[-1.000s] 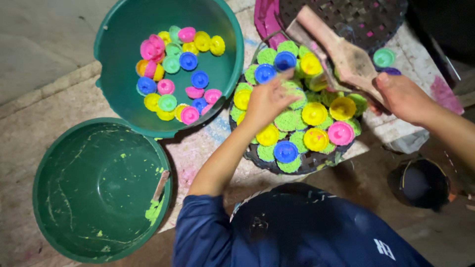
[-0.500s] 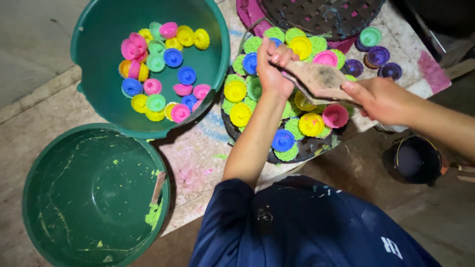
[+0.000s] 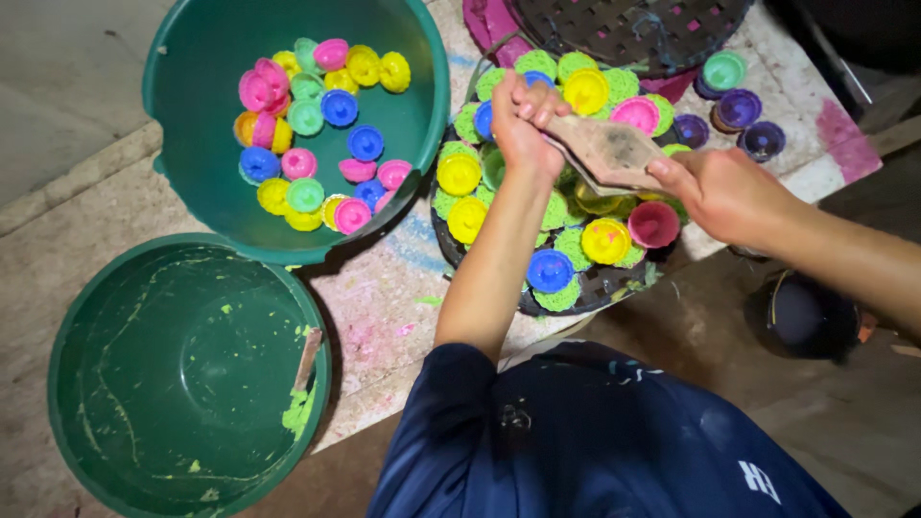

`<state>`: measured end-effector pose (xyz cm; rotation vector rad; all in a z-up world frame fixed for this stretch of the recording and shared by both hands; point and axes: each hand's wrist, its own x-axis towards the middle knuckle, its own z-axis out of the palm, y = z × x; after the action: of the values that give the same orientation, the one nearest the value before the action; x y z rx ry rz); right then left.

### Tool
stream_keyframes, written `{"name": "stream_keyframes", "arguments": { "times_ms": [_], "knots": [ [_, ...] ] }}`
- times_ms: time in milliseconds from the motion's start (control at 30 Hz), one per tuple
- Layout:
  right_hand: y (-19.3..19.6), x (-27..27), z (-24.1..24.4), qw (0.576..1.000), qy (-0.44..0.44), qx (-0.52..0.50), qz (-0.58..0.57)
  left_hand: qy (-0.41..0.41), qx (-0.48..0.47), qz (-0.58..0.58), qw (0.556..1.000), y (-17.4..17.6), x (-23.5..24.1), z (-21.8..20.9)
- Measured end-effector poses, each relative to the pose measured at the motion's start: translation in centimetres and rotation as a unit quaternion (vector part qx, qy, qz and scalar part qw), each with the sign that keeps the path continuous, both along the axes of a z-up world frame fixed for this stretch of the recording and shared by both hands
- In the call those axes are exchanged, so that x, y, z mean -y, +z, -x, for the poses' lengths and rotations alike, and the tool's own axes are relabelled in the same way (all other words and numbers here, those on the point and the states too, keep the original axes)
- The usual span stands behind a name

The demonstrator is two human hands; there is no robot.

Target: The person scoops green paste from a green basin using a wooden spreader and fills small colorful plastic molds arranged in a black tray. The person repeatedly scrapes the spreader against the basin to collect more paste and continues filling the molds one by one.

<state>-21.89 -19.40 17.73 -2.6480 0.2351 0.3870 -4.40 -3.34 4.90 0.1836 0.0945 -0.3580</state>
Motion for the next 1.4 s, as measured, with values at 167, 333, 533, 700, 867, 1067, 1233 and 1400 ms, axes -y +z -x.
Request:
{"name": "stream_keyframes", "arguments": {
  "times_ms": [167,333,533,700,867,1067,1233,1400],
  "knots": [
    [0.1,1.6,-0.2,0.998,-0.010,-0.035,0.043,0.020,-0.058,-0.016,0.998,-1.0,2.3,0.8],
    [-0.5,3.6,-0.1,0.994,0.022,0.081,0.073,0.012,0.028,0.000,1.000,-1.0,3.6,-1.4],
    [-2.8,5.9,0.5,0.991,-0.022,0.065,-0.119,-0.071,0.327,-0.396,0.855,-0.6,-0.9,3.1],
    [-5.6,8.0,1.1,0.980,-0.018,0.090,-0.175,-0.344,0.123,-0.341,0.866,-1.6,-2.2,5.8],
    [-7.3,9.2,0.5,0.974,-0.022,0.153,-0.168,-0.334,0.085,-0.432,0.833,-2.5,-1.4,5.6],
    [-6.2,10.0,-0.3,0.937,-0.053,0.171,-0.302,-0.146,0.512,-0.783,0.322,1.6,-5.2,10.3],
    [-3.1,7.0,0.8,0.924,0.037,0.179,-0.337,0.039,0.534,-0.782,0.320,7.4,-9.8,11.9],
    [3.1,-1.0,1.3,0.890,0.312,0.246,-0.223,0.055,0.571,-0.707,0.413,14.3,-13.2,14.9]
  ]
}}
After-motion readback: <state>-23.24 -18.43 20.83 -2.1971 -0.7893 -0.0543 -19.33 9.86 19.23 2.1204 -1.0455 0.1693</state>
